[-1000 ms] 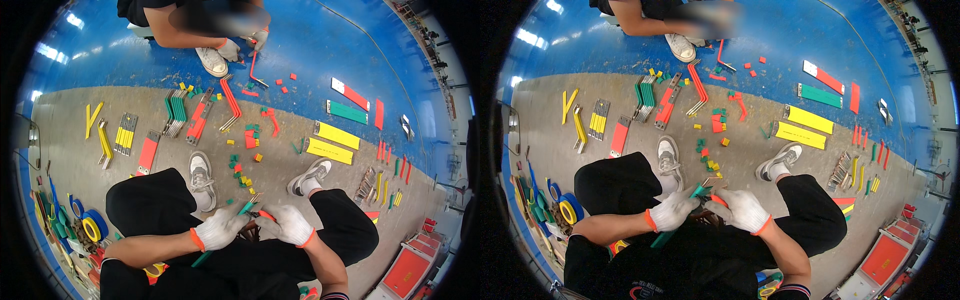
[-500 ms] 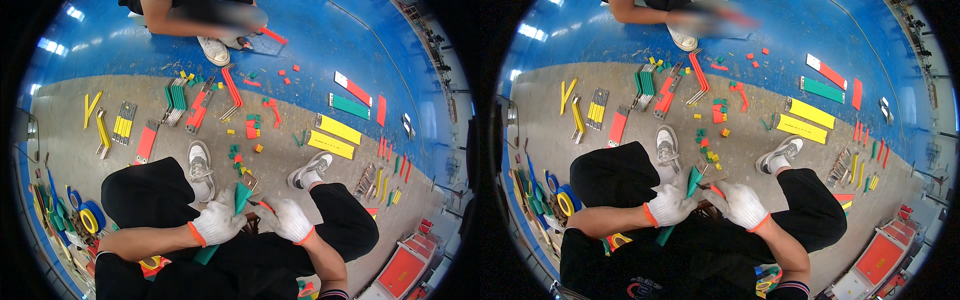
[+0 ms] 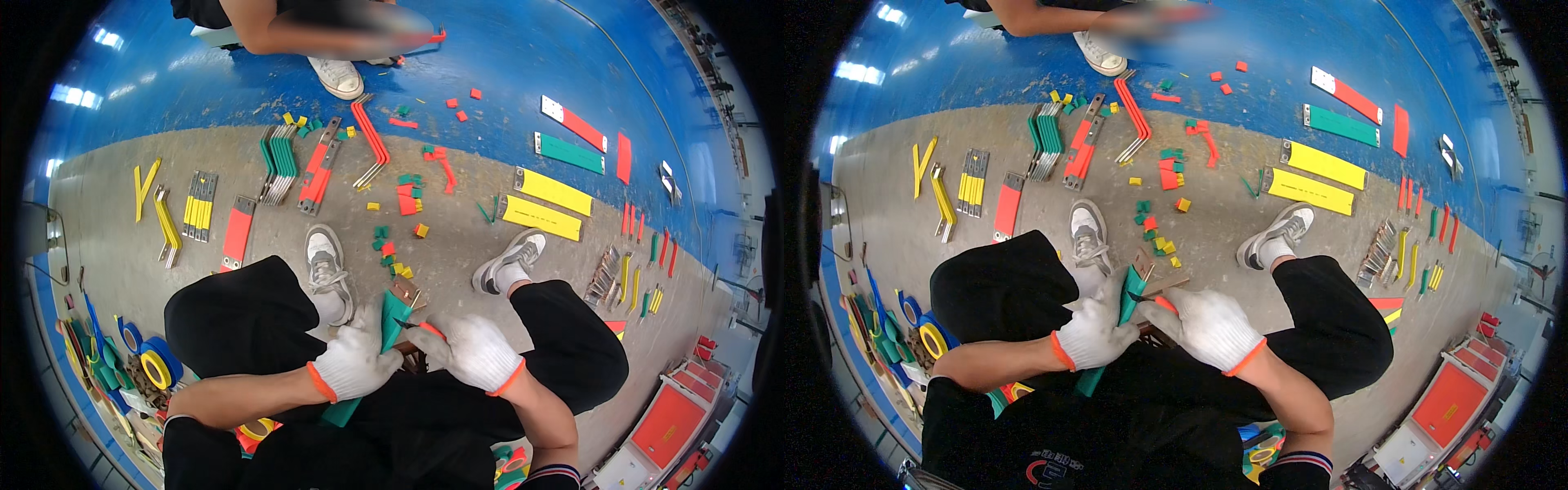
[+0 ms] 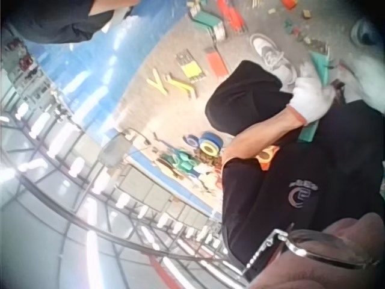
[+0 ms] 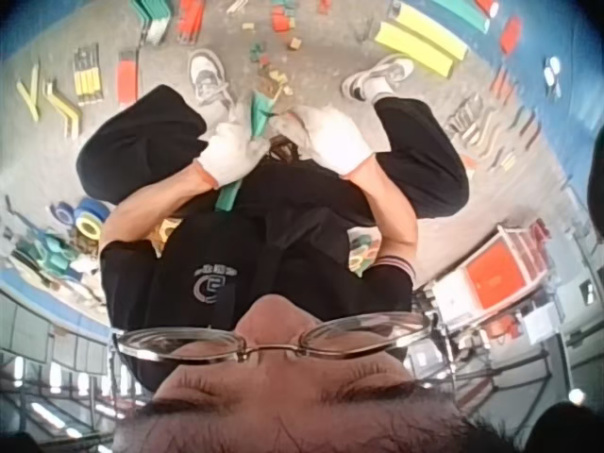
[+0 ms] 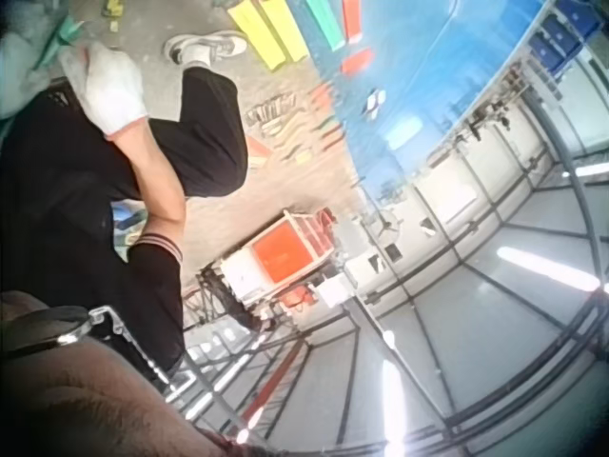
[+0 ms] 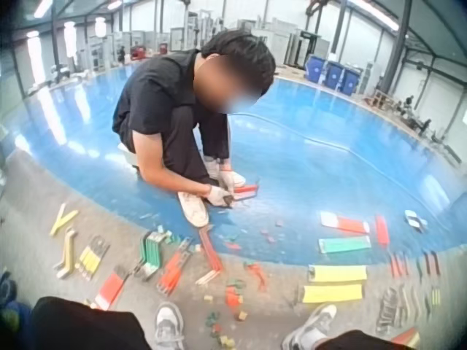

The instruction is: The person sits on the floor and uses a utility knife to cut a green plastic strip attached to a metal bracket. They repeatedly score and snap off small pieces, discarding them onto the floor.

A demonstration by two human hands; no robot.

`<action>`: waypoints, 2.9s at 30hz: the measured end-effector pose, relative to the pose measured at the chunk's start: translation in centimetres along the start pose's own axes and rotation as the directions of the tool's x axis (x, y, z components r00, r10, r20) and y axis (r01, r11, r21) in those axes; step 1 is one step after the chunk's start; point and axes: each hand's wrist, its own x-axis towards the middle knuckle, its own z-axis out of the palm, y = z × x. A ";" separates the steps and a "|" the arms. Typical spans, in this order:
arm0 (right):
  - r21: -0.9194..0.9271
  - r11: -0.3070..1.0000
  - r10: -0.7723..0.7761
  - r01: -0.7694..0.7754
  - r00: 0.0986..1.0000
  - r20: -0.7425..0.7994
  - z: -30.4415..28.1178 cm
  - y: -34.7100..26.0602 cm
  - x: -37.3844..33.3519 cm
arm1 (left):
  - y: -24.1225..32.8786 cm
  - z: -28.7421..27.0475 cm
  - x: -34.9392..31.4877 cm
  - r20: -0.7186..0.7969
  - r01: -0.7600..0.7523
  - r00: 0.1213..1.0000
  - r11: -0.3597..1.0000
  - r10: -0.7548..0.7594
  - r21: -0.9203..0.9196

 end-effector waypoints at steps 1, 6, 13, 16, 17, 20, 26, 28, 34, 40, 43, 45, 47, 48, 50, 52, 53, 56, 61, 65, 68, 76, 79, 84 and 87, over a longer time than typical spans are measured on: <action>0.066 0.995 0.074 -0.076 0.997 0.025 -0.1 -0.1 0.0 | 0.3 -0.4 0.1 0.038 0.020 0.999 0.998 -0.017 -0.054; 0.159 0.977 0.133 -0.141 0.989 0.064 0.0 0.3 -0.3 | 0.9 -2.6 0.5 0.179 0.112 0.982 0.944 -0.058 -0.310; 0.250 0.967 0.049 -0.049 0.999 0.004 1.1 1.2 0.0 | -0.3 -2.7 0.5 0.268 0.072 0.962 0.898 0.052 -0.435; 0.262 0.964 0.043 -0.042 0.999 -0.001 1.7 1.6 -0.1 | 0.0 -3.1 0.7 0.337 0.145 0.941 0.866 0.028 -0.478; 0.263 0.963 0.050 -0.048 0.999 0.000 1.9 1.6 -0.1 | 0.5 -3.3 0.6 0.329 0.152 0.944 0.840 0.034 -0.522; 0.272 0.957 0.084 -0.096 0.995 0.053 1.6 1.4 -0.2 | 1.2 -3.6 0.5 0.301 0.143 0.953 0.821 0.037 -0.552; 0.230 0.973 0.050 -0.037 0.998 -0.050 2.4 1.8 -0.6 | -0.1 -3.1 0.4 0.250 0.086 0.968 0.908 0.022 -0.411; 0.230 0.972 0.063 -0.049 0.996 -0.056 2.5 1.8 -0.7 | -0.1 -3.1 0.4 0.231 0.076 0.973 0.909 0.023 -0.410; 0.216 0.972 0.111 -0.098 0.993 -0.049 2.3 1.5 -1.0 | -0.3 -3.0 0.5 0.210 0.050 0.977 0.916 0.039 -0.399; 0.208 0.968 0.150 -0.140 0.988 -0.033 2.5 1.9 -1.4 | -1.8 -1.7 0.2 0.112 0.011 0.993 0.912 0.038 -0.410; 0.212 0.965 0.165 -0.156 0.986 -0.024 2.5 2.0 -1.5 | -2.7 -1.5 0.3 0.158 0.058 0.987 0.936 -0.002 -0.349; 0.212 0.964 0.171 -0.164 0.985 -0.018 2.4 1.9 -1.6 | -2.2 -1.9 0.4 0.206 0.105 0.978 0.933 -0.034 -0.343; 0.200 0.965 0.173 -0.168 0.985 -0.009 2.2 1.7 -1.5 | -2.0 -2.1 0.4 0.203 0.110 0.978 0.938 -0.043 -0.329; 0.210 0.963 0.174 -0.168 0.985 -0.013 2.2 1.6 -1.6 | -2.4 -1.9 0.1 0.179 0.092 0.983 0.943 -0.035 -0.319; 0.229 0.959 0.176 -0.166 0.984 -0.021 2.2 1.7 -1.7 | -2.3 -1.6 0.1 0.131 0.050 0.991 0.936 -0.004 -0.349; 0.224 0.954 0.202 -0.199 0.979 0.006 2.4 1.9 -1.7 | -1.9 -1.5 0.2 0.087 0.000 0.995 0.906 0.040 -0.424; 0.221 0.951 0.216 -0.215 0.976 0.020 2.5 2.0 -1.8 | -1.8 -1.7 0.3 0.116 0.027 0.993 0.901 0.026 -0.432; 0.212 0.945 0.237 -0.249 0.968 0.082 2.2 2.1 -2.0 | -1.2 -2.3 0.6 0.162 0.057 0.987 0.902 0.014 -0.427; 0.185 0.953 0.233 -0.242 0.970 0.071 2.3 2.3 -2.1 | -0.6 -2.8 0.8 0.175 0.048 0.984 0.918 0.024 -0.393; 0.168 0.952 0.248 -0.255 0.967 0.065 2.4 2.6 -1.9 | -1.1 -2.6 0.9 0.198 0.075 0.980 0.923 0.001 -0.377; 0.097 0.975 0.204 -0.202 0.979 -0.014 2.7 2.9 -1.7 | -1.5 -2.3 1.0 0.207 0.094 0.978 0.893 -0.002 -0.440; -0.289 0.957 0.000 -0.026 0.996 -0.090 -1.4 3.4 -0.6 | -0.4 -1.6 1.7 0.319 0.158 0.948 0.856 0.009 -0.493; -0.349 0.937 -0.024 -0.006 0.996 -0.083 -2.0 3.7 -0.4 | 0.8 -2.1 1.9 0.439 0.303 0.898 0.761 -0.027 -0.574; -0.498 0.836 0.105 -0.230 0.958 -0.268 -5.5 8.2 -1.6 | -1.2 -1.7 1.5 0.416 0.214 0.909 0.836 0.019 -0.506; -0.400 0.905 0.015 -0.148 0.948 -0.318 -6.1 5.2 -1.6 | -2.1 -1.7 1.5 0.425 0.211 0.904 0.807 0.054 -0.551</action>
